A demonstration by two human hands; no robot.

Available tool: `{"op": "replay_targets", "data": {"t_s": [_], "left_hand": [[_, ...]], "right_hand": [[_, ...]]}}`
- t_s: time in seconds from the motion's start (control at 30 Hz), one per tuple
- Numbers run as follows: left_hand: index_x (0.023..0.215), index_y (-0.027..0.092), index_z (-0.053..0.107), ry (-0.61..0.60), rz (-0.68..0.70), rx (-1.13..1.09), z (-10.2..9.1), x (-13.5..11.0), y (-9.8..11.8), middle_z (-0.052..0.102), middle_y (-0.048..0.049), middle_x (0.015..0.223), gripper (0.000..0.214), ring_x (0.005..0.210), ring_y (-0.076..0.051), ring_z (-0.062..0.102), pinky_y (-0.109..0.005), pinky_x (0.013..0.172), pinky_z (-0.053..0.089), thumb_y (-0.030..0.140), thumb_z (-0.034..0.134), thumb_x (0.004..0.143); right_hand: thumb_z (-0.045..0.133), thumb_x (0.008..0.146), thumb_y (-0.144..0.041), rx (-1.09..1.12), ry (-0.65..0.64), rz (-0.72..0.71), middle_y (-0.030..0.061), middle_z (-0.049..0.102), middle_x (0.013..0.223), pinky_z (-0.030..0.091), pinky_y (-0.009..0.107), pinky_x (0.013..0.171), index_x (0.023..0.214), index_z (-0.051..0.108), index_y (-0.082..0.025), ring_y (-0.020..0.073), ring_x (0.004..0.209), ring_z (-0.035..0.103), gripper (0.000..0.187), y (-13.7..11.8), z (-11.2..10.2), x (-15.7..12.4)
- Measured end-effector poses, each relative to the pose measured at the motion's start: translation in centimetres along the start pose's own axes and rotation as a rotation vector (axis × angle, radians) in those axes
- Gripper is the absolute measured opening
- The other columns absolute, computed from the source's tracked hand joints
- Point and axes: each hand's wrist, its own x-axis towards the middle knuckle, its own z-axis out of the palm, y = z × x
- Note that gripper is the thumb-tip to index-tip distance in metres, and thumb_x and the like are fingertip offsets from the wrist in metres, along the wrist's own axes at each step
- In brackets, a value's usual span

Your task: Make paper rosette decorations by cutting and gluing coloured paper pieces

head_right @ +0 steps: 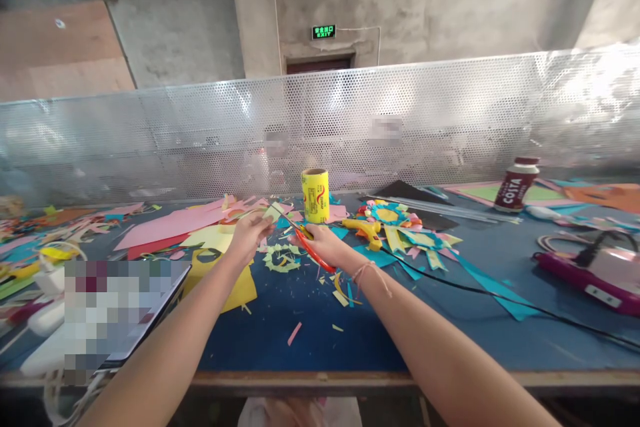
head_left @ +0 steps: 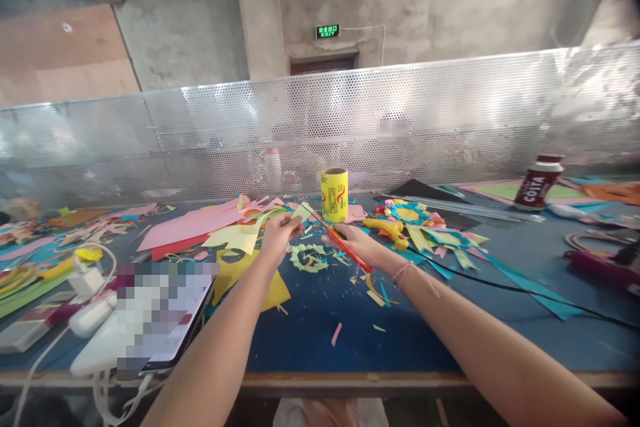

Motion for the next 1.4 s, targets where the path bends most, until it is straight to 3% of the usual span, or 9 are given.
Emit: {"op": "replay_targets", "data": {"t_s": [0.5, 0.8, 0.97, 1.23, 1.4], "left_hand": [[0.067, 0.013, 0.057, 0.035, 0.014, -0.057, 0.2, 0.0, 0.4, 0.053, 0.0023, 0.059, 0.024, 0.056, -0.010, 0.055, -0.024, 0.060, 0.047, 0.026, 0.072, 0.055], [0.072, 0.013, 0.061, -0.020, 0.025, -0.003, 0.0, -0.1, 0.1, 0.054, 0.0021, 0.059, 0.020, 0.057, -0.009, 0.055, -0.024, 0.062, 0.046, 0.027, 0.070, 0.060], [0.076, 0.013, 0.061, -0.021, 0.016, 0.005, 0.0, 0.0, -0.1, 0.055, 0.0024, 0.059, 0.023, 0.056, -0.010, 0.055, -0.025, 0.062, 0.047, 0.026, 0.070, 0.059], [0.077, 0.012, 0.060, -0.019, -0.014, 0.002, 0.1, 0.1, -0.3, 0.054, 0.0030, 0.057, 0.028, 0.055, -0.010, 0.055, -0.026, 0.062, 0.047, 0.027, 0.072, 0.056], [0.073, 0.014, 0.059, -0.010, -0.026, -0.022, 0.1, 0.0, 0.0, 0.054, 0.0033, 0.059, 0.024, 0.055, -0.009, 0.054, -0.023, 0.061, 0.045, 0.022, 0.071, 0.054]], "right_hand": [[0.044, 0.073, -0.060, -0.071, 0.071, 0.015, -0.0025, 0.034, 0.051, 0.023, 0.024, 0.046, 0.052, 0.038, -0.017, 0.0080, 0.049, 0.031, 0.048, 0.7, 0.0, 0.6], [0.039, 0.077, -0.060, -0.004, 0.007, -0.031, -0.0001, 0.043, 0.061, 0.033, 0.024, 0.052, 0.062, 0.039, -0.017, 0.0113, 0.057, 0.040, 0.045, -0.5, -0.2, -0.3], [0.040, 0.074, -0.062, 0.018, -0.003, 0.002, 0.0000, 0.043, 0.060, 0.033, 0.026, 0.053, 0.061, 0.039, -0.018, 0.0122, 0.057, 0.040, 0.046, -0.6, -0.2, -0.2], [0.043, 0.074, -0.058, -0.040, 0.115, 0.034, 0.0003, 0.042, 0.049, 0.026, 0.023, 0.044, 0.050, 0.041, -0.017, 0.0098, 0.047, 0.037, 0.048, 0.0, 0.2, 0.4], [0.045, 0.077, -0.048, -0.213, 0.261, 0.144, 0.0076, 0.061, 0.069, 0.034, 0.023, 0.051, 0.071, 0.059, -0.014, 0.0159, 0.062, 0.054, 0.037, 0.1, -0.6, 0.5]]}}
